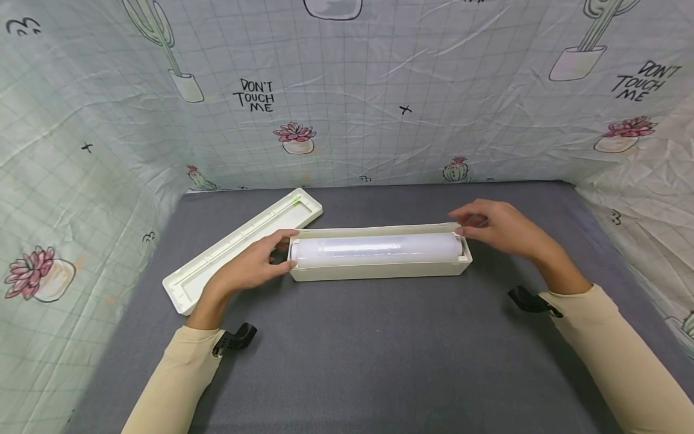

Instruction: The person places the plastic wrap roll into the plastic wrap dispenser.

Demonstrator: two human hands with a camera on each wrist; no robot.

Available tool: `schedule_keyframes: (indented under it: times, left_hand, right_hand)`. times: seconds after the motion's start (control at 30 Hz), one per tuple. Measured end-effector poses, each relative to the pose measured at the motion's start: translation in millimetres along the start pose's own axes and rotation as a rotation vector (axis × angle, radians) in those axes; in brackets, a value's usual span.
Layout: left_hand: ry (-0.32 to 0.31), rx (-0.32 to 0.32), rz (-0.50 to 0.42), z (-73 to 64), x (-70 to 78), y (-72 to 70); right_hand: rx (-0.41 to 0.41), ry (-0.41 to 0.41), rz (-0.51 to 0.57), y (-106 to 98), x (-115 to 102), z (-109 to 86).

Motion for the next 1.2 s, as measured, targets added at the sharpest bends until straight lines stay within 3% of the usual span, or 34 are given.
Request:
schedule_keyframes:
  times: [0.3, 0.7, 1.2]
  left_hand:
    - [-0.003, -0.001, 0.008, -0.2, 2.1, -0.3]
    - [0.004, -0.005, -0.004, 0.1, 2.6, -0.4]
    - [-0.003, -0.003, 0.003, -0.3, 0.7, 0.0]
  right_hand:
    - [-0.093, 0.053, 0.026, 10, 16, -0.7]
    - [-0.168, 0.009, 0.263, 20, 32, -0.5]
    - [-0.225, 0.014, 0.261, 22, 34, -5.4]
Point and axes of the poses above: each hand's wrist, its own z-axis towards the middle knuckle, its own y-axis out of the palm, x = y × z, the point moved 6 cm from there along z, towards the middle knuckle, and after that the axes turned 4 degrees about -y, right-handed, at the moved point
